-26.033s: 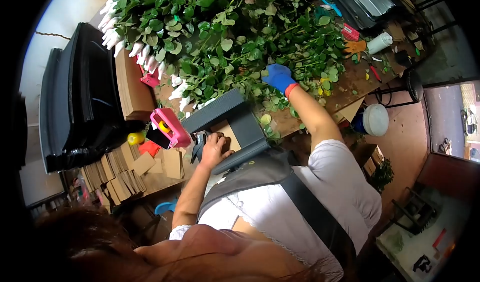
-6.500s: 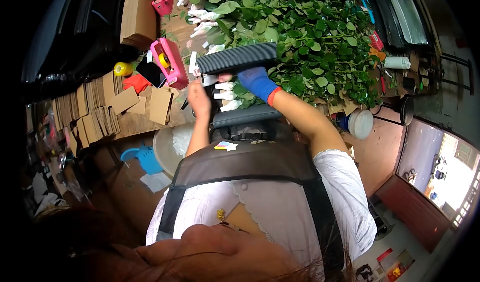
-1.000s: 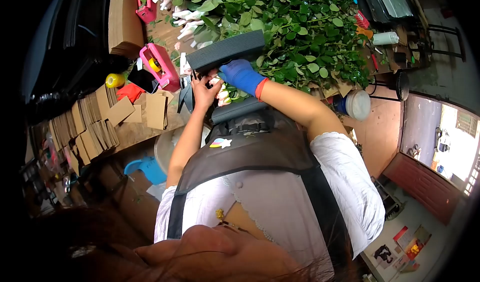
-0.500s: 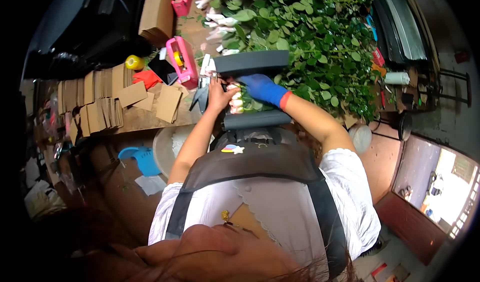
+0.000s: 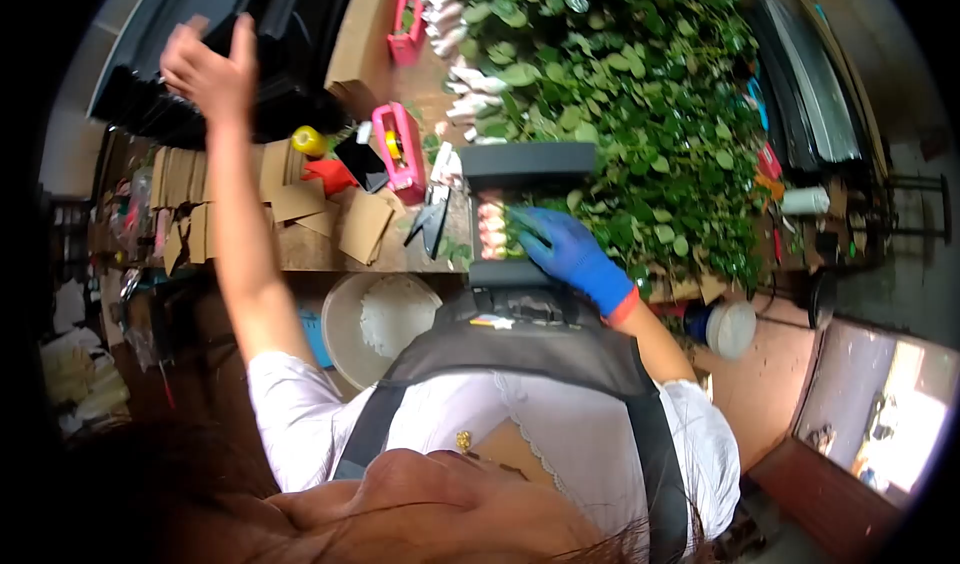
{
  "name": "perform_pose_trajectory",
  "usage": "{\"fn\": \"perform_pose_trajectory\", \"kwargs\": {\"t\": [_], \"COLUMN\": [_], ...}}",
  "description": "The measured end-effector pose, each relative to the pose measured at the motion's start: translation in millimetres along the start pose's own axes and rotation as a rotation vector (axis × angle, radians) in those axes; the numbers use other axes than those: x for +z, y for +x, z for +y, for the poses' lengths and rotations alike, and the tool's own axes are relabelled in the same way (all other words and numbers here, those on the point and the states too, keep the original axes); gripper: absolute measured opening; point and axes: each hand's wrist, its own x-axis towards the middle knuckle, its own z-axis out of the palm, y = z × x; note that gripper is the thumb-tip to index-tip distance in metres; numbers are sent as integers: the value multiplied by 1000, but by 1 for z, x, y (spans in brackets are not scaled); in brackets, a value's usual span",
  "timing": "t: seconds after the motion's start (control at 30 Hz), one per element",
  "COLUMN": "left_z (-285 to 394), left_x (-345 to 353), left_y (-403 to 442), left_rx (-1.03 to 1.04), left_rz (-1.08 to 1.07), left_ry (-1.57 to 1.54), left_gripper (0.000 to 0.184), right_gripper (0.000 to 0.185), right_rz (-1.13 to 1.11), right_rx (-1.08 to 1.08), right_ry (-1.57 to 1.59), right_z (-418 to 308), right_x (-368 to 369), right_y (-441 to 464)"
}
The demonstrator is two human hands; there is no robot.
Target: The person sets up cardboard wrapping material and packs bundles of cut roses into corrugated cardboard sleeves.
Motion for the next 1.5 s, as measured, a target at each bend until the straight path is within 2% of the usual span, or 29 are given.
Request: {"fn": "perform_pose_trajectory", "kwargs": {"t": [0.03, 0.07, 0.1, 0.17, 0.2, 0.27, 0.3, 0.37, 0.43, 0.47, 0.5, 0.53, 0.57, 0.6, 0.63, 0.7, 0.73, 0.77, 0.83, 0.87, 0.97, 1.03, 1.1, 1.17, 1.2, 1.33, 1.43, 1.47, 1.5], "left_z": [-18, -37, -48, -77, -71, -19, 13, 61, 125, 157, 180, 199, 217, 225, 220, 220, 228, 232, 231, 236, 241, 241, 238, 233, 231, 227, 243, 242, 251], "left_x": [10, 20, 20, 19, 5, -49, -81, -126, -171, -194, -202, -210, -213, -215, -216, -210, -203, -197, -185, -183, -167, -164, -162, -164, -166, -161, -152, -149, -147], "left_y": [21, 34, 49, 48, 52, 52, 49, 22, -20, -41, -70, -98, -115, -131, -135, -168, -196, -194, -245, -262, -317, -318, -311, -292, -281, -262, -250, -245, -243], "left_rx": [-11, -24, -121, 79, 101, 57, 3, 171, 206, 222, 195, 167, 159, 139, 46, -329, -665, -763, -1212, -1150, -1059, -1052, -808, -559, -390, 54, 158, 325, 386], "left_rz": [-110, -292, -732, -802, -811, -466, -314, -80, -136, -165, -309, -417, -513, -634, -753, -733, -705, -799, -1448, -1471, -1532, -1560, -1625, -1676, -1572, -1155, -886, -955, -947], "left_ry": [106, 117, 193, 14, -14, -275, -416, -562, -643, -684, -846, -935, -939, -945, -1020, -889, -891, -794, -1219, -1168, -1088, -1068, -940, -810, -737, -925, -1257, -1287, -1308], "left_gripper": [80, 87, 80, 62, 42, 23, 18, 13, 26, 33, 31, 27, 32, 30, 37, 43, 50, 39, 30, 28, 37, 41, 42, 43, 48, 33, 17, 29, 39], "right_gripper": [35, 35, 35, 34, 34, 39, 43, 50, 66, 68, 70, 63, 46, 41, 39, 35, 34, 34, 35, 36, 41, 40, 38, 36, 36, 33, 32, 31, 31], "right_rz": [15, 6, -6, -5, -5, -97, -103, -109, -206, -178, -151, -109, -195, -212, -229, 37, -214, -248, -308, -434, -680, -701, -604, -666, -696, -779, -815, -812, -809], "right_rx": [-25, -5, 7, 41, 53, 169, 218, 318, 483, 414, 346, 446, 596, 683, 760, 611, 692, 725, 792, 849, 657, 532, 315, 102, -10, 53, 100, 87, 71], "right_ry": [-3, 11, 25, 47, 74, 171, 400, 857, 1356, 1383, 1406, 948, 833, 575, 313, 650, 424, 450, 502, 336, -599, -425, -180, -229, -256, -358, -293, -288, -282], "right_z": [-1, -2, -4, -10, -9, -16, -24, -33, -40, -46, -48, -28, -23, -13, 0, 34, 83, 96, 109, 103, 87, 73, 75, 83, 86, 73, 86, 90, 93], "right_x": [1, 1, -1, -5, -5, -13, -18, -20, -32, -39, -42, -45, -52, -53, -50, -35, -33, -27, -21, -29, -34, -34, -17, 17, 27, 22, 27, 31, 33], "right_y": [-1, 0, 0, -1, -2, 0, 6, 19, 42, 46, 48, 49, 48, 45, 39, 18, 1, -6, -16, -10, -2, 9, 8, 6, 7, 16, 13, 11, 9]}}
